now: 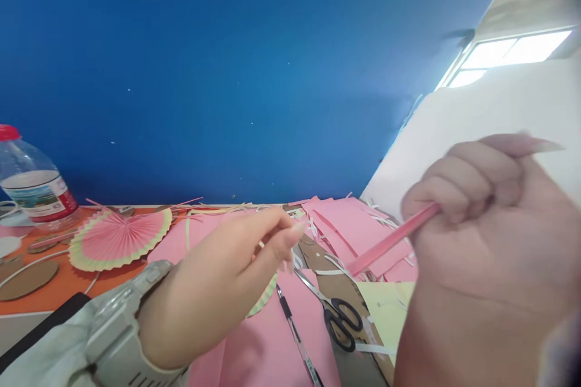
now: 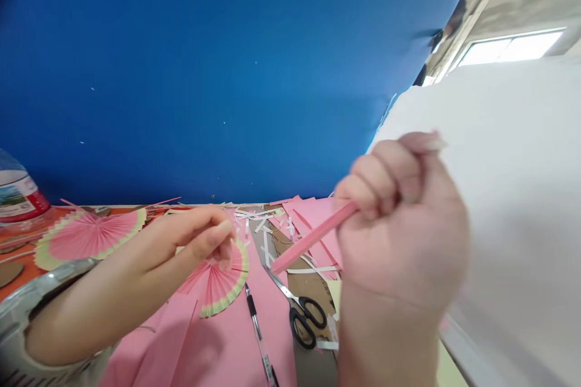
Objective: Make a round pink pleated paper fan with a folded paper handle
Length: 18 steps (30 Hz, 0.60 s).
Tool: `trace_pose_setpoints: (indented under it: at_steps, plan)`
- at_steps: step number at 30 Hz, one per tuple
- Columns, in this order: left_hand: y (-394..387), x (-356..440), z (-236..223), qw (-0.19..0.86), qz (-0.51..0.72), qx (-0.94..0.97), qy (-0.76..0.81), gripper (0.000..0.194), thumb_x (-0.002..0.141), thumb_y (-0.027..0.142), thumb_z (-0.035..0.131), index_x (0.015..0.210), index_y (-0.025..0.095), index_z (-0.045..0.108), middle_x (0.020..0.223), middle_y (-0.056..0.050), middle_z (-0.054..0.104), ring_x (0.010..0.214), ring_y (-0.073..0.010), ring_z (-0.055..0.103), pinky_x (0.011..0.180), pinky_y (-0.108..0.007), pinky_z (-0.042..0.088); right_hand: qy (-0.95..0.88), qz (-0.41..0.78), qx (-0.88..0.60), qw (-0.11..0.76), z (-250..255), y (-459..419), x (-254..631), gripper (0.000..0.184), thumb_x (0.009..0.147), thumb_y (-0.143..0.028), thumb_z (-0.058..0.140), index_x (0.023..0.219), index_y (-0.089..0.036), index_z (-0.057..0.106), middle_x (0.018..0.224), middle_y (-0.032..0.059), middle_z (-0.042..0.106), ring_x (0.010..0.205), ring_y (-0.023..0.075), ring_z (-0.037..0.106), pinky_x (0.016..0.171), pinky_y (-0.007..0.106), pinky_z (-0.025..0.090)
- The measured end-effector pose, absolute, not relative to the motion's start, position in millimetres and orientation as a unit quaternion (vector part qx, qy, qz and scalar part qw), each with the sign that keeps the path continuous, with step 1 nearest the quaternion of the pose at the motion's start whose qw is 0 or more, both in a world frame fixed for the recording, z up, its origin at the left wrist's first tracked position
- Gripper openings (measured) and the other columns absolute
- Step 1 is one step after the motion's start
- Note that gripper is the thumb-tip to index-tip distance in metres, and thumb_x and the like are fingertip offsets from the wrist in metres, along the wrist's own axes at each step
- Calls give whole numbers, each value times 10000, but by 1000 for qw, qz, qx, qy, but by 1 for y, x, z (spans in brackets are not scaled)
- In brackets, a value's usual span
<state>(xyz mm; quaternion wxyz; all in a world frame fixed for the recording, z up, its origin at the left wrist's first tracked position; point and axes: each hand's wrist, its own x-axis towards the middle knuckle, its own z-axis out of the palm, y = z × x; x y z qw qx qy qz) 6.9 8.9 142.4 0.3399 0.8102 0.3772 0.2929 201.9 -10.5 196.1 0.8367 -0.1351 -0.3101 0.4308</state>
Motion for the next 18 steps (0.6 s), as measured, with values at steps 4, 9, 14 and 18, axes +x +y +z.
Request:
trace_pose_setpoints:
  at_steps: [4, 9, 14, 18]
  plan:
    - [3, 15, 139, 490, 313, 750, 316, 327, 947, 476, 316, 924, 261, 561, 874, 23, 616, 816, -147, 553, 695, -233, 415, -360, 532, -165, 749, 179, -4, 168, 299, 962, -204, 381, 688, -212, 499, 475, -91, 208, 348, 58, 160, 287, 159, 201]
    - [2, 22, 139, 626, 262, 694, 241, 439, 964, 464, 267, 669, 213, 475, 605, 34, 545, 620, -119, 498, 683, -235, 423, -419, 553, -140, 706, 170, -4, 151, 336, 976, -301, 370, 682, -211, 504, 528, -76, 234, 405, 67, 174, 360, 150, 274]
    - [5, 21, 145, 638, 251, 675, 271, 412, 945, 475, 334, 658, 210, 465, 463, 68, 379, 472, -94, 370, 529, -203, 373, -453, 506, -141, 720, 173, -4, 166, 336, 980, -272, 328, 703, -239, 515, 557, -57, 225, 449, 94, 274, 470, 183, 375]
    - [4, 21, 141, 647, 250, 669, 269, 406, 919, 517, 376, 656, 209, 408, 497, 80, 335, 459, -76, 303, 480, -171, 353, -488, 382, -244, 746, 174, -2, 176, 302, 966, -304, 344, 691, -261, 463, 576, -46, 264, 456, 108, 356, 481, 213, 385]
